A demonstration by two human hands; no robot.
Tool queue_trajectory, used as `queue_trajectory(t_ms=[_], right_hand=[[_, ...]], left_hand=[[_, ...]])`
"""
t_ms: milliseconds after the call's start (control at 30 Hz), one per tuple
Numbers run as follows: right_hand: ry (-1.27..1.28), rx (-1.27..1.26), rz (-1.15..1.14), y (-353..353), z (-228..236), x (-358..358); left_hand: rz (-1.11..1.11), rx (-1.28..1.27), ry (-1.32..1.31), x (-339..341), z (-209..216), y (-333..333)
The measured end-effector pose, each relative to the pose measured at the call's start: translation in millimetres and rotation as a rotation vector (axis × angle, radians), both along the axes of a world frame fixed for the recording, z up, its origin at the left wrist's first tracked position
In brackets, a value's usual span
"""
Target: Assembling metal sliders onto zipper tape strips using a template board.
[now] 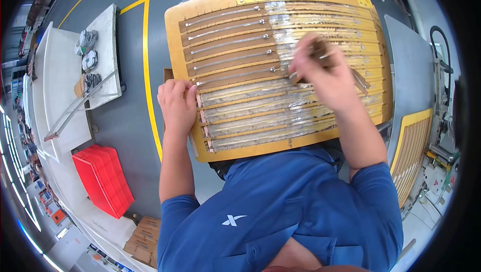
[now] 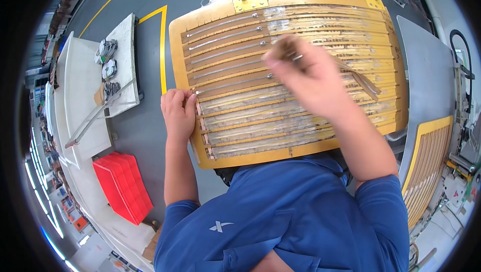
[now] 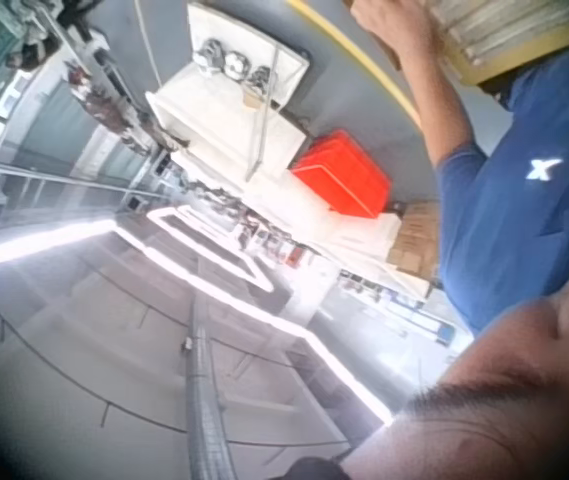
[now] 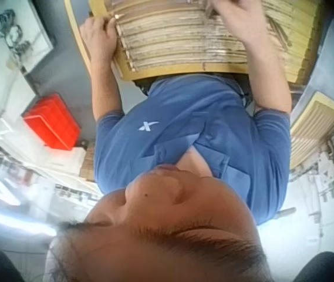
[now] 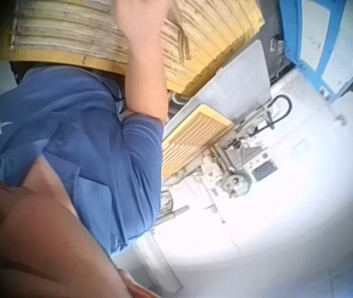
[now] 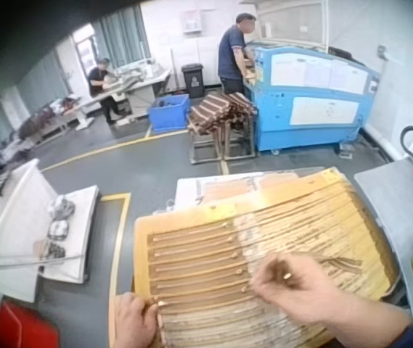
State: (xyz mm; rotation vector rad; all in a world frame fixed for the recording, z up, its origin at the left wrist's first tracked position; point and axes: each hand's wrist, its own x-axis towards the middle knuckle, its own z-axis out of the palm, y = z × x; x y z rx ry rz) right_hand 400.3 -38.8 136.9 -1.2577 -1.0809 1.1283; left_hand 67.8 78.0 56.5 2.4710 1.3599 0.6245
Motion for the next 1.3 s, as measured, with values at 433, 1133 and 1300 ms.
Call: queue_trajectory(t_ms=[433,1133,1300], right_hand=[[-0.244,0.031,-0.195,29,-5,-25],[-0.061,0.177,-0.241,63,16,12],[-0.6,0.05,0.137,81,-24,-45]], left_hand=[[0.055,-0.027,0.007,18,4,35],[0.003,0.07,0.042,31,-11,75],[-0.176,-0.079,-0.215,66,28,43]])
